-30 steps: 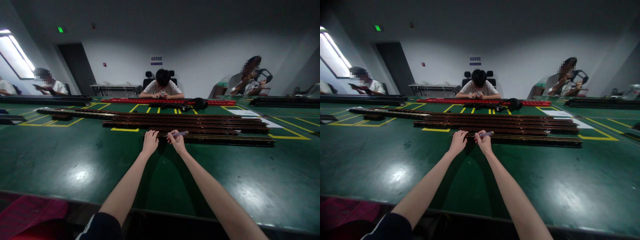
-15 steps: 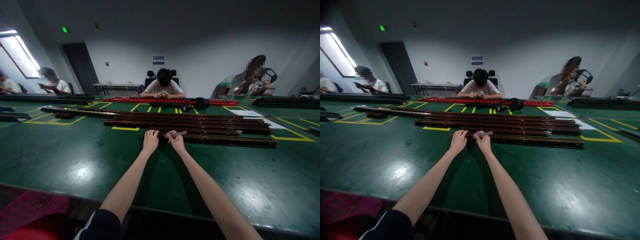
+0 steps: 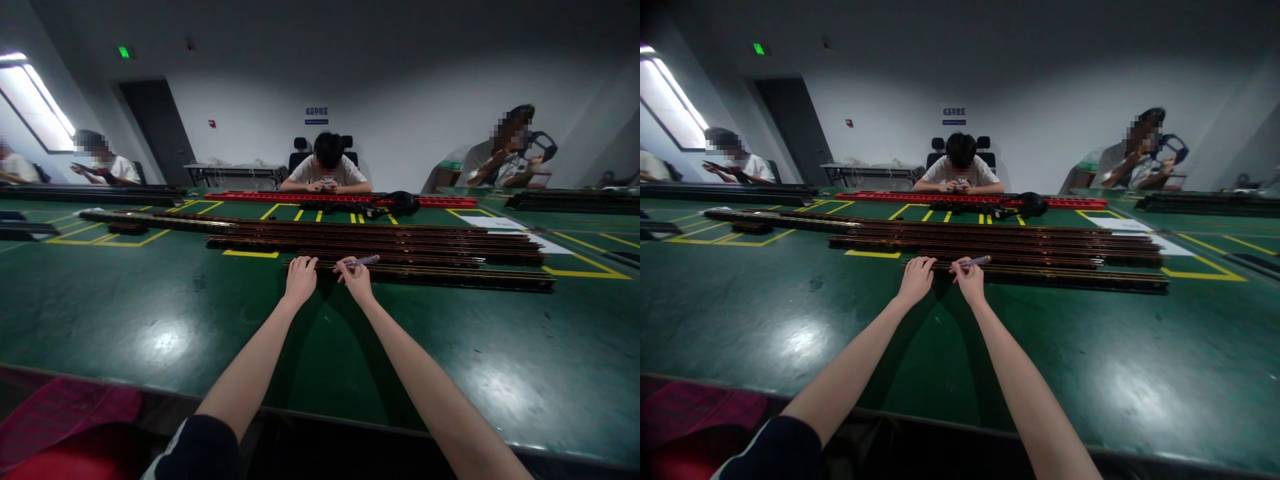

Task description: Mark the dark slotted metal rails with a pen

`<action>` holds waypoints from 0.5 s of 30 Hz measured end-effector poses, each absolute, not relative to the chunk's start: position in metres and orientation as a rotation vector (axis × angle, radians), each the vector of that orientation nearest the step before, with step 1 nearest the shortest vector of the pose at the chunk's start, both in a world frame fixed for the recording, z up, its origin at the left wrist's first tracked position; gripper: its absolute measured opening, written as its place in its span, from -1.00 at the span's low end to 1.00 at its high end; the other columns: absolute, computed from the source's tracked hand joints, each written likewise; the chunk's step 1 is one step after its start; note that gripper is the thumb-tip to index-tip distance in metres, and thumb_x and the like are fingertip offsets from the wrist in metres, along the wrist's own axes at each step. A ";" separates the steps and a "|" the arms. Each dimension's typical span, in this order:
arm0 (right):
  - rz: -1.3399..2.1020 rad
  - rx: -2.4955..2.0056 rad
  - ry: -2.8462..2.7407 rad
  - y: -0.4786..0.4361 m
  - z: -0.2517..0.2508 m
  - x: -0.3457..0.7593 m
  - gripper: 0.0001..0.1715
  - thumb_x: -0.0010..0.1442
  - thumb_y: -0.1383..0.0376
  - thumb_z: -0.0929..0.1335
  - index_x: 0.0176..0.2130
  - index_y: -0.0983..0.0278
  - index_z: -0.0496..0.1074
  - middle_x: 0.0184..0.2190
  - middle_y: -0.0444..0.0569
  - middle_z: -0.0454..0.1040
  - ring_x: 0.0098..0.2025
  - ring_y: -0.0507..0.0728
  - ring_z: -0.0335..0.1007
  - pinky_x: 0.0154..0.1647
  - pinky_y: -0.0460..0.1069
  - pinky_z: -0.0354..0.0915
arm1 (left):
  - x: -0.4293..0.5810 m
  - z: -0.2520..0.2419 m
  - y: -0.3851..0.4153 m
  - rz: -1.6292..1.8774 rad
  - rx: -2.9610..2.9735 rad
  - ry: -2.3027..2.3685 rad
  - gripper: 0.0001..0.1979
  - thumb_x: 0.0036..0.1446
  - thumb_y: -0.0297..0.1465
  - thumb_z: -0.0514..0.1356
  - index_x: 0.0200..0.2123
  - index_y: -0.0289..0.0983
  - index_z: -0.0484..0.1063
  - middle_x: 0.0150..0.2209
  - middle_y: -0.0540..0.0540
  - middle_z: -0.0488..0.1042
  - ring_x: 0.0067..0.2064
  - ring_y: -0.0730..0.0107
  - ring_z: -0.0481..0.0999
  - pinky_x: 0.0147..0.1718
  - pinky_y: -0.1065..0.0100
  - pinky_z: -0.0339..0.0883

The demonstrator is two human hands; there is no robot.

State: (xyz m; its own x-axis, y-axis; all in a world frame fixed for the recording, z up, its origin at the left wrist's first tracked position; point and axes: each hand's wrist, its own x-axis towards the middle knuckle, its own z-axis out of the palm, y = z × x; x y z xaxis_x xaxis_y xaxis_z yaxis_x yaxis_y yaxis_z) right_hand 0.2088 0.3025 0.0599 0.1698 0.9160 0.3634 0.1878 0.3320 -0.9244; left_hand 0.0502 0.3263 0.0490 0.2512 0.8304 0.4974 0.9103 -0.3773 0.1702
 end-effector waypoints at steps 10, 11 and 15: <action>0.738 -1.129 -1.311 0.303 0.058 0.210 -0.51 0.06 -0.12 0.36 -0.38 0.26 0.35 -0.45 0.00 0.54 -0.59 0.03 0.37 -0.60 -0.09 0.29 | 0.049 0.051 0.325 -0.741 -2.395 -1.687 -0.58 0.24 -0.49 -0.03 0.13 -0.35 0.34 0.11 -0.27 0.40 0.21 0.10 0.30 0.26 0.03 0.09; 0.736 -1.126 -1.311 0.304 0.058 0.210 -0.50 0.05 -0.13 0.36 -0.38 0.26 0.35 -0.45 0.00 0.54 -0.59 0.03 0.37 -0.59 -0.08 0.29 | 0.049 0.052 0.325 -0.745 -2.396 -1.692 -0.59 0.24 -0.49 -0.03 0.13 -0.34 0.35 0.11 -0.27 0.40 0.21 0.10 0.30 0.26 0.02 0.09; 0.736 -1.113 -1.303 0.305 0.057 0.211 -0.47 0.03 -0.16 0.36 -0.40 0.25 0.35 -0.47 0.00 0.53 -0.61 0.02 0.35 -0.58 -0.07 0.31 | 0.049 0.053 0.325 -0.770 -2.396 -1.711 -0.60 0.26 -0.47 -0.03 0.12 -0.31 0.36 0.10 -0.25 0.42 0.20 0.12 0.31 0.25 0.02 0.11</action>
